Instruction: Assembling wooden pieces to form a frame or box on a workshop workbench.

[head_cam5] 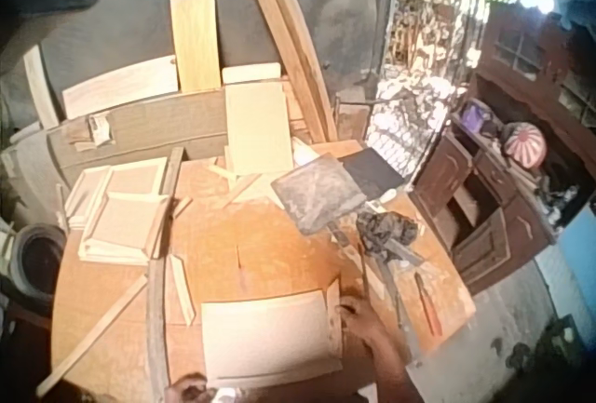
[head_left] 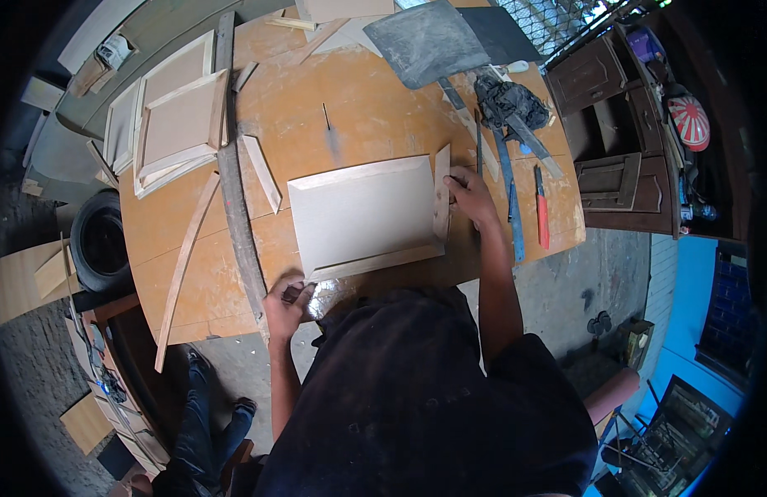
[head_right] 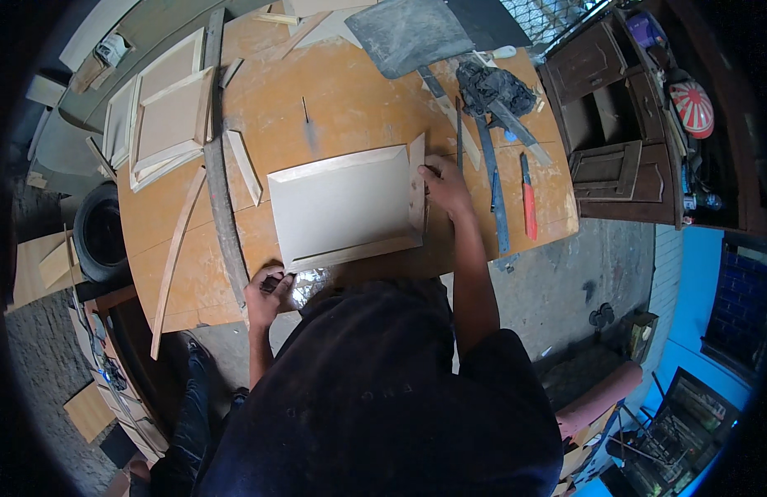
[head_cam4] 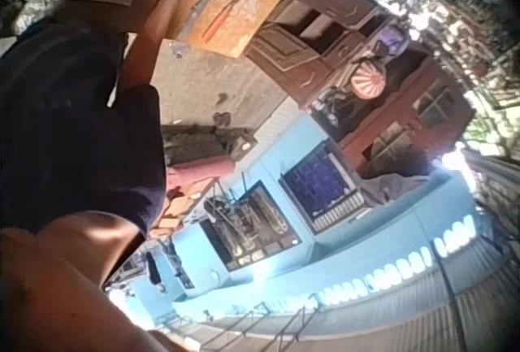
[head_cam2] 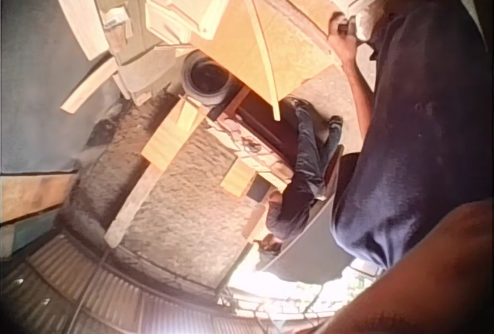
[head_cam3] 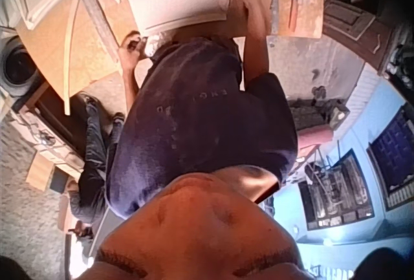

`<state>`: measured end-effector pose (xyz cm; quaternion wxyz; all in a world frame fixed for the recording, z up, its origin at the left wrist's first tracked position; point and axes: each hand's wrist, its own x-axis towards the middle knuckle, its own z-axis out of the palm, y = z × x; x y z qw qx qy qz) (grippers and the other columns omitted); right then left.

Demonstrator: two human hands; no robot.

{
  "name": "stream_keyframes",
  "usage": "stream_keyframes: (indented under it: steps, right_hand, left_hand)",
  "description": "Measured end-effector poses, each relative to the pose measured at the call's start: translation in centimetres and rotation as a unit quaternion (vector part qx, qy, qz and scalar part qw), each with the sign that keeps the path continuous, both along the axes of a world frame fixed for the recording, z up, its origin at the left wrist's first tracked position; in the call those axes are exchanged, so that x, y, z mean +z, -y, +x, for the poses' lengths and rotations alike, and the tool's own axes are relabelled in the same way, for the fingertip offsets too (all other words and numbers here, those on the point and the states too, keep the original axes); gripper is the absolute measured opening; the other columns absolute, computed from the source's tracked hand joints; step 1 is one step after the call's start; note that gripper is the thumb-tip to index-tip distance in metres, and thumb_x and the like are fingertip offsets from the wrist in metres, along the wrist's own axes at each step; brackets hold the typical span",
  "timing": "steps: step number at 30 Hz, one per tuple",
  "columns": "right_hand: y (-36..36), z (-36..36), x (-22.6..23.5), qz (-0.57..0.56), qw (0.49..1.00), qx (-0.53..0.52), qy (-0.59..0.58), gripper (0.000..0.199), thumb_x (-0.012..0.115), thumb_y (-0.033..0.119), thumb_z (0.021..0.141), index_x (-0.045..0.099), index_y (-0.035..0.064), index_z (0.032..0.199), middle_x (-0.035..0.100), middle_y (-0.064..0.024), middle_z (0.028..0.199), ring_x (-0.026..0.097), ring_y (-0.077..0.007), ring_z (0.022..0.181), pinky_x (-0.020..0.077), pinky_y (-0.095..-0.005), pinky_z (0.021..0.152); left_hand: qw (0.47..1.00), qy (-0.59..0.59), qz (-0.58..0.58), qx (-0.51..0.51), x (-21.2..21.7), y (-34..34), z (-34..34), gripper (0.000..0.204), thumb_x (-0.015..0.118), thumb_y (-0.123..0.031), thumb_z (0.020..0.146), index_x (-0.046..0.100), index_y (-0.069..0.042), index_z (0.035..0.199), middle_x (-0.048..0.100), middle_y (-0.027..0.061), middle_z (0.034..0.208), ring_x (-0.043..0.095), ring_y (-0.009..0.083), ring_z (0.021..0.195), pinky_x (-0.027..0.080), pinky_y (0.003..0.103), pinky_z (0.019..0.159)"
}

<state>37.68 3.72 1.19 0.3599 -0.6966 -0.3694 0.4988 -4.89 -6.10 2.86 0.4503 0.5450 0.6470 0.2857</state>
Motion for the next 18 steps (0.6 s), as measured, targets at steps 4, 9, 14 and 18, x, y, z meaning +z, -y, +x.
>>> stream_keyframes:
  steps: [4,9,14,18]
  right_hand:
    - [0.4,0.4,-1.6,0.057,0.997,-0.019,0.041,0.022,0.066,0.016,0.093,0.067,-0.0041,0.102,0.067,-0.0103,0.084,0.062,-0.0174,0.078,0.0493,-0.0333,0.073]
    - [0.6,0.0,-1.9,0.043,0.998,-0.014,0.048,0.021,0.067,0.015,0.092,0.068,-0.0039,0.101,0.068,-0.0105,0.083,0.063,-0.0163,0.077,0.0486,-0.0335,0.072]
    - [0.9,-1.1,-0.7,0.014,0.999,-0.014,0.035,0.022,0.067,0.015,0.091,0.068,-0.0034,0.104,0.069,-0.0101,0.085,0.063,-0.0151,0.079,0.0496,-0.0333,0.074]
    - [1.5,-1.2,-1.3,0.001,0.998,-0.030,0.055,0.024,0.068,0.013,0.089,0.069,-0.0019,0.107,0.072,-0.0129,0.091,0.069,-0.0209,0.085,0.0530,-0.0361,0.081]
  left_hand:
    - [1.000,-0.012,-0.002,0.000,0.4,-0.1,0.3,0.023,0.082,-0.004,0.081,0.071,0.003,0.100,0.065,0.0029,0.081,0.059,0.0092,0.070,0.051,0.025,0.066]
    - [0.999,-0.036,0.005,-0.010,0.5,-0.2,0.2,0.024,0.082,-0.004,0.080,0.071,0.003,0.100,0.065,0.0035,0.081,0.060,0.0097,0.070,0.052,0.025,0.066]
    - [1.000,-0.028,0.007,-0.006,-0.1,0.0,0.0,0.025,0.082,-0.003,0.080,0.071,0.003,0.100,0.065,0.0036,0.081,0.061,0.0100,0.072,0.052,0.026,0.067]
    - [1.000,-0.025,0.009,-0.008,0.2,-0.1,0.1,0.025,0.082,-0.003,0.080,0.071,0.002,0.101,0.065,0.0033,0.082,0.060,0.0100,0.072,0.052,0.026,0.067]
